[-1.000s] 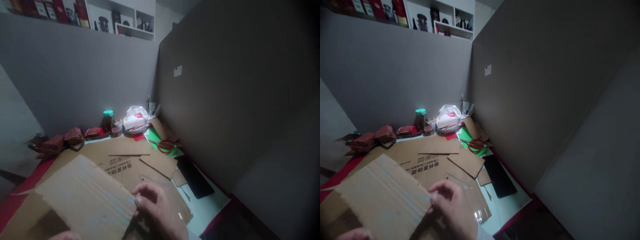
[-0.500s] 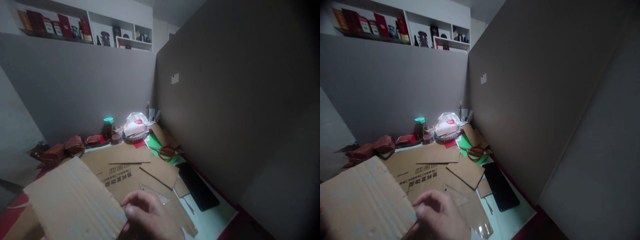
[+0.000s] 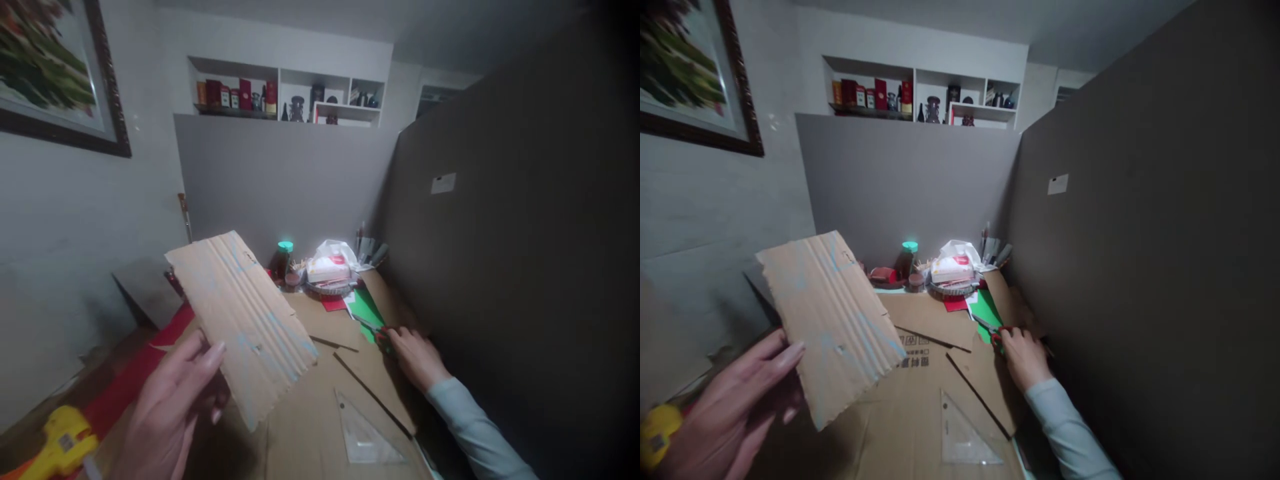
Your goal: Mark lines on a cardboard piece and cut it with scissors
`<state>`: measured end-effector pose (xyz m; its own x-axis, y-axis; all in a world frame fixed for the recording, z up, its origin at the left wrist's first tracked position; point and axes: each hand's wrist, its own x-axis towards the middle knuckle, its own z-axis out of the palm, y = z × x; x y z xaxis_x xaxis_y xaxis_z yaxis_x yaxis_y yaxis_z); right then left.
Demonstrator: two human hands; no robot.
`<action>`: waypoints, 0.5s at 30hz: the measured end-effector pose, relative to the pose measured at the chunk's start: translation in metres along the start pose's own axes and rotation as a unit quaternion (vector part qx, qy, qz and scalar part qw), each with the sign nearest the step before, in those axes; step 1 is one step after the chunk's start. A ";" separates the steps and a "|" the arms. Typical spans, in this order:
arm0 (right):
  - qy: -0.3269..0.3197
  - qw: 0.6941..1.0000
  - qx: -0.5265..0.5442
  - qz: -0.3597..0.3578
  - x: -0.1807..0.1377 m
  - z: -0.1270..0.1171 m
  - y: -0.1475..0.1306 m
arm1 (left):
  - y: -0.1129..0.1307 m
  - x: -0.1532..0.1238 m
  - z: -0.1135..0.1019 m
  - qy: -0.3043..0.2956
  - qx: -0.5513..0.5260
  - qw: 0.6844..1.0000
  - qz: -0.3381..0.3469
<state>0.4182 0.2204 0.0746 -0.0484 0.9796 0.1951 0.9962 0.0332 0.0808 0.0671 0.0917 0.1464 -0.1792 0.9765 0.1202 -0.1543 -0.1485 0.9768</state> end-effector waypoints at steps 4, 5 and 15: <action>0.016 0.998 -0.056 -0.020 0.003 0.016 0.004 | 0.011 0.003 0.001 -0.014 -0.007 1.000 0.002; 0.020 0.998 -0.063 -0.025 0.005 0.020 0.005 | 0.014 0.003 0.004 -0.013 -0.009 1.000 -0.004; 0.111 0.990 -0.052 -0.073 0.009 0.030 0.041 | 0.009 0.019 -0.011 0.012 -0.071 0.997 -0.026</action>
<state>0.4604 0.2361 0.0507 -0.2184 0.8972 0.3838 0.9651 0.1402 0.2214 0.0513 0.1070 0.1550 -0.1902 0.9796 0.0642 -0.2998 -0.1202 0.9464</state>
